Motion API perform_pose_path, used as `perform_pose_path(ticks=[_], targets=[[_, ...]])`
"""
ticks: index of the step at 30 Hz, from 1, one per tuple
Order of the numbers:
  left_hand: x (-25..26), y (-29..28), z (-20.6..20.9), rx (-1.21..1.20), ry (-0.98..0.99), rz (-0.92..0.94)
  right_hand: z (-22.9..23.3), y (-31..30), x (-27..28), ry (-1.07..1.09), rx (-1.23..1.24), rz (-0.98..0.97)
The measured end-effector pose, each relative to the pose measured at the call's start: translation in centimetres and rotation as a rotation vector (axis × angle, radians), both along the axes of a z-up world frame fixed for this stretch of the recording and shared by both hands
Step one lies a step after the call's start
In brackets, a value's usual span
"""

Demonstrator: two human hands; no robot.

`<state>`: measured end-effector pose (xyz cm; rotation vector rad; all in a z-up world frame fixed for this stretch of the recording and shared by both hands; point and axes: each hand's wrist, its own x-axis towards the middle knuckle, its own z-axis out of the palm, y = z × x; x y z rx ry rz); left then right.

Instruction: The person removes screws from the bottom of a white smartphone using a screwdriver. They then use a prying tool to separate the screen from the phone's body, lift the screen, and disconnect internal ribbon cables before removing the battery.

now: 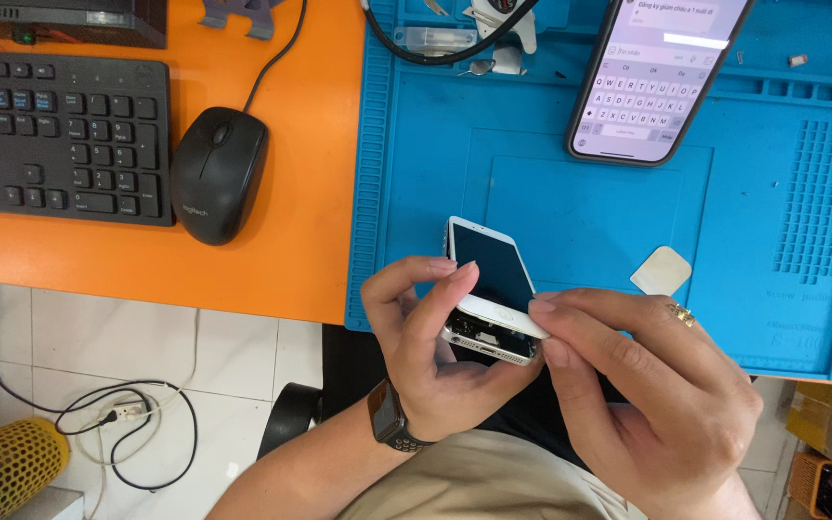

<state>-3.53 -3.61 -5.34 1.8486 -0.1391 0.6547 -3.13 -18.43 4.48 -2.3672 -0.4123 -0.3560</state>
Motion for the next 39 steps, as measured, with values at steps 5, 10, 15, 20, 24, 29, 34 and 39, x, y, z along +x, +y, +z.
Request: perform_pose_path(ticks=[5,10,15,20,24,29,34,39], targets=[[-0.2,0.2,0.2,0.03,0.011,-0.019,0.0,0.0,0.2,0.002,0.008,-0.027],[-0.6,1.6,-0.4,0.131,0.049,-0.134,0.0,-0.2,0.3,-0.008,0.008,-0.054],[-0.2,4.3,-0.2,0.279,0.005,-0.28,0.0,-0.5,0.2,-0.003,-0.004,-0.034],[0.7,6.6,0.1,0.351,-0.066,-0.421,-0.3,-0.6,0.2,-0.042,-0.027,0.008],[0.7,7.7,0.3,0.392,-0.068,-0.46,-0.3,-0.5,0.1,-0.048,-0.052,0.034],[0.6,8.2,0.5,0.434,-0.034,-0.499,-0.2,-0.4,0.1,-0.039,-0.069,0.038],[1.4,8.4,1.2,0.458,-0.04,-0.562,-0.1,-0.3,0.1,-0.05,-0.072,0.012],[1.9,8.5,2.0,0.426,0.05,-0.645,0.3,0.0,0.4,-0.044,-0.064,0.004]])
